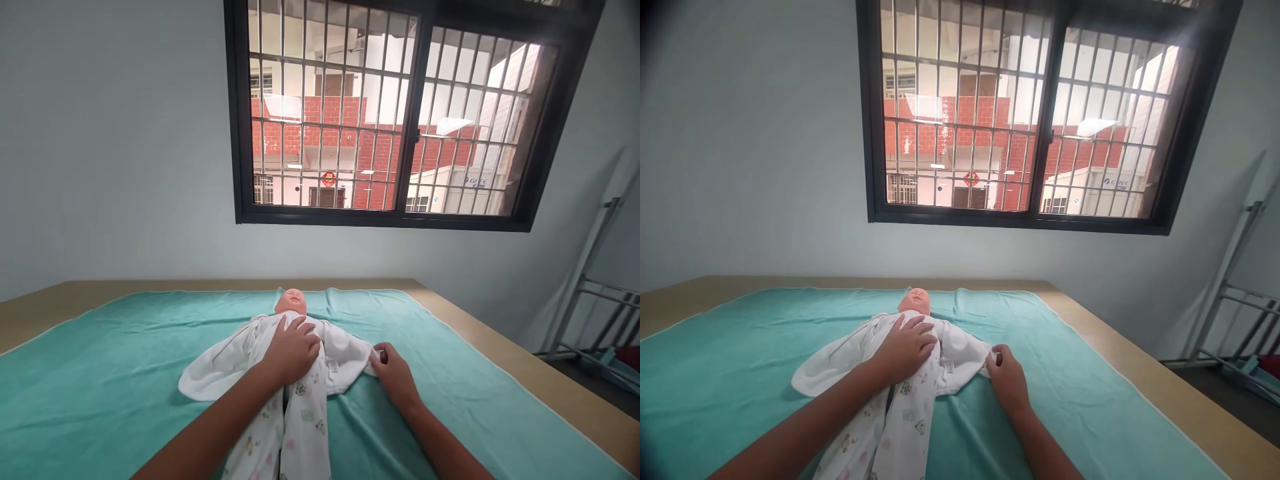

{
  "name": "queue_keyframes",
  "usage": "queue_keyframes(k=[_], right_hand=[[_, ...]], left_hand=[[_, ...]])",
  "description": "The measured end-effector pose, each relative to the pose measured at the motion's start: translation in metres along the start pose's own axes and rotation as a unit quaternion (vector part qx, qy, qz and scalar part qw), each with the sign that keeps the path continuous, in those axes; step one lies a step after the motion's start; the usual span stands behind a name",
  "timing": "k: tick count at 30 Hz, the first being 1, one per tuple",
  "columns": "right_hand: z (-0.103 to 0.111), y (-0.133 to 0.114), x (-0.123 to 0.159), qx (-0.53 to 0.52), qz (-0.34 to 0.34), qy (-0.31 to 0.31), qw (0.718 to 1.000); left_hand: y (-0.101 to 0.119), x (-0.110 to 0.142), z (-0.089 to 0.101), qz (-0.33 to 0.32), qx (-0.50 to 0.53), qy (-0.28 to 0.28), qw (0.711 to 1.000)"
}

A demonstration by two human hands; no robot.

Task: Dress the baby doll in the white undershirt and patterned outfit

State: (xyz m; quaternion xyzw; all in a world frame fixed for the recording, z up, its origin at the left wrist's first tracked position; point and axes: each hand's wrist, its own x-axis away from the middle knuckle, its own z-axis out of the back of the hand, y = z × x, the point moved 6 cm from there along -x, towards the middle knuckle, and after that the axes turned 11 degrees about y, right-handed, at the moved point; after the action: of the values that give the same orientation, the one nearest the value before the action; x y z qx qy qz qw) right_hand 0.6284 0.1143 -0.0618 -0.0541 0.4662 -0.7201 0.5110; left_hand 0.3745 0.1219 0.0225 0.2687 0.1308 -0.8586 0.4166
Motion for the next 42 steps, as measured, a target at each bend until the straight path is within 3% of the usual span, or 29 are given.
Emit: queue_keyframes(k=[5,9,14,16,19,22,24,27,31,33,35,38,42], right_hand=[[0.010,-0.004,0.000,-0.147,-0.017,0.051,0.988],[0.024,-0.013,0.003,-0.033,0.031,0.091,0.995],[0.008,-0.019,0.016,0.123,0.026,-0.041,0.991],[0.002,-0.022,0.019,0.130,0.043,-0.044,0.990],[-0.001,-0.028,0.018,0.071,0.075,-0.019,0.994],[0.002,-0.031,0.015,-0.074,0.040,-0.012,0.996],[0.001,-0.034,0.015,-0.212,-0.032,-0.030,0.976],[-0.010,-0.049,0.020,-0.388,-0.138,-0.087,0.907],[-0.025,-0.090,0.019,-0.486,-0.173,-0.128,0.847],[-0.030,-0.114,0.014,-0.522,-0.164,-0.116,0.829],[-0.035,-0.137,0.012,-0.548,-0.156,-0.102,0.815],[-0.043,-0.171,0.017,-0.536,-0.123,-0.109,0.828],[-0.040,-0.200,0.037,-0.407,-0.001,-0.148,0.902]], left_hand=[[-0.001,0.001,0.000,0.000,0.011,0.028,1.000],[0.000,0.004,0.002,0.003,0.024,0.048,0.999],[0.000,0.006,0.003,0.000,0.036,0.061,0.997],[0.000,0.007,0.003,0.000,0.038,0.063,0.997],[0.000,0.007,0.001,0.002,0.041,0.064,0.997],[-0.001,0.006,0.000,0.004,0.043,0.067,0.997],[-0.002,0.006,0.000,0.006,0.046,0.069,0.997],[-0.002,0.007,-0.001,0.007,0.053,0.067,0.996],[-0.002,0.005,-0.002,0.023,0.083,0.062,0.994],[-0.011,0.002,-0.002,0.089,0.173,0.081,0.978],[-0.029,-0.002,-0.002,0.187,0.281,0.110,0.935],[-0.053,-0.005,-0.001,0.263,0.356,0.140,0.886],[-0.071,-0.005,0.005,0.267,0.407,0.162,0.858]])
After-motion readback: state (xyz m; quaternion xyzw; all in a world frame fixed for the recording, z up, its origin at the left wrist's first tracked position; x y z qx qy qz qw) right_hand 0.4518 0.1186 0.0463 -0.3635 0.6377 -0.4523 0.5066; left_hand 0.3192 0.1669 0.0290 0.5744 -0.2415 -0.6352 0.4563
